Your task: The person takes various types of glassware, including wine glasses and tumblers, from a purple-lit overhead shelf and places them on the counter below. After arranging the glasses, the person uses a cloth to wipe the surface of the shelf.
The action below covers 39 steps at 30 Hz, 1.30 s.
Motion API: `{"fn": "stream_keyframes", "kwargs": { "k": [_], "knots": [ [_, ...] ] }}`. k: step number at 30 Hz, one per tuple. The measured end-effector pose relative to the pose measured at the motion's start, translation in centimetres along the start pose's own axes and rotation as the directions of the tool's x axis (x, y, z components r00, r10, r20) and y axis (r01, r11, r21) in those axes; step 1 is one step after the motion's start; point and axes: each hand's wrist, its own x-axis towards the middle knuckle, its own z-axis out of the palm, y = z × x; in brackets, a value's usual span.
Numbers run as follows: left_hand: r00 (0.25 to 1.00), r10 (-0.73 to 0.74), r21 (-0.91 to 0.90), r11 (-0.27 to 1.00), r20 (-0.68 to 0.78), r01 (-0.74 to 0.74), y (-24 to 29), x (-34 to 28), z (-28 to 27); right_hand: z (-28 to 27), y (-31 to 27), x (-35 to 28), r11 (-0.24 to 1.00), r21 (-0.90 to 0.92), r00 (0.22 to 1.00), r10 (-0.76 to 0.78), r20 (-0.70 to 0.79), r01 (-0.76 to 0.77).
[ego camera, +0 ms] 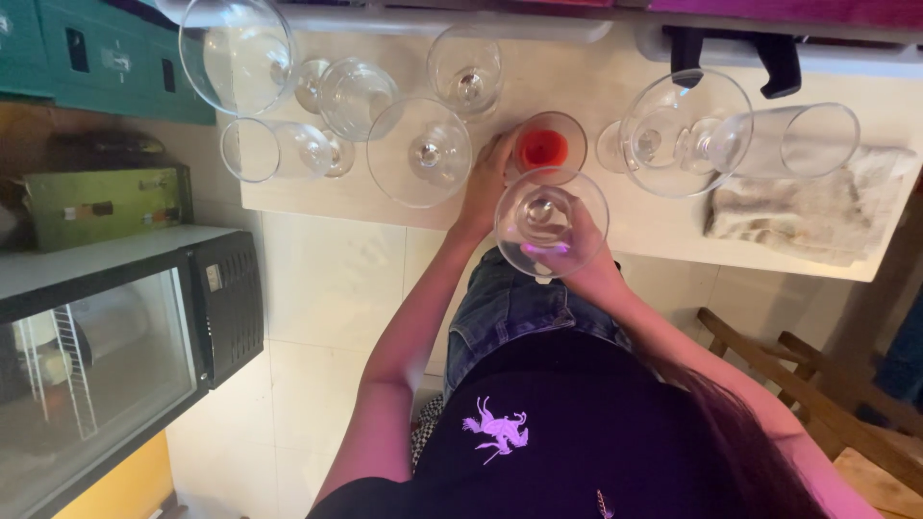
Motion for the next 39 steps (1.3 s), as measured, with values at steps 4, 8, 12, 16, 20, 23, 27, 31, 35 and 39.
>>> {"fn": "stream_keyframes", "kwargs": {
  "k": [4, 8, 12, 16, 20, 23, 27, 31, 35, 39],
  "knots": [
    [1.0, -0.004, 0.007, 1.0, 0.007, 0.004, 0.1, 0.4, 0.3, -0.4, 0.9, 0.4, 0.99, 0.137, 1.0, 0.009, 0.006, -0.01],
    [0.997, -0.075, 0.077, 0.994, 0.009, 0.075, -0.3, 0.9, 1.0, -0.7, 0.3, 1.2, 0.997, 0.032, 0.997, 0.076, -0.03, -0.075],
    [0.998, -0.053, 0.069, 0.996, -0.026, 0.054, -1.2, 1.3, 1.6, -0.7, -1.2, 1.9, 0.991, 0.012, 0.99, 0.131, -0.054, -0.131],
    [0.997, -0.019, 0.062, 0.998, -0.075, 0.024, -2.1, 2.3, 2.1, -0.9, -0.7, 2.6, 0.995, 0.066, 0.995, 0.081, -0.051, -0.078],
    [0.995, -0.035, -0.011, 0.999, -0.092, 0.035, -0.2, 2.9, 1.2, -0.9, -1.1, 3.1, 0.997, 0.045, 0.995, 0.064, -0.073, -0.061],
    [0.983, -0.178, -0.129, 0.977, -0.049, 0.171, 0.2, 2.6, 0.6, -1.0, -1.3, 3.6, 0.997, -0.017, 0.993, 0.069, -0.093, -0.071],
    [0.988, -0.144, -0.203, 0.97, -0.051, 0.131, -2.3, -0.1, 1.3, -1.3, -0.9, 4.1, 0.999, 0.0, 0.995, 0.04, -0.089, -0.041],
    [0.988, -0.136, -0.25, 0.962, -0.079, 0.112, -1.5, -3.0, 1.1, -1.2, -1.5, 4.4, 0.991, -0.038, 0.986, 0.127, -0.109, -0.131],
    [0.979, -0.188, -0.224, 0.961, -0.083, 0.165, 0.6, -4.5, 0.6, -1.4, -0.5, 4.3, 1.0, -0.015, 0.996, 0.021, -0.082, -0.023],
    [0.948, -0.309, -0.129, 0.946, -0.08, 0.298, 2.1, -6.7, 0.4, -1.5, -1.8, 3.8, 0.995, -0.086, 0.994, -0.057, -0.089, 0.05]
  ]
}}
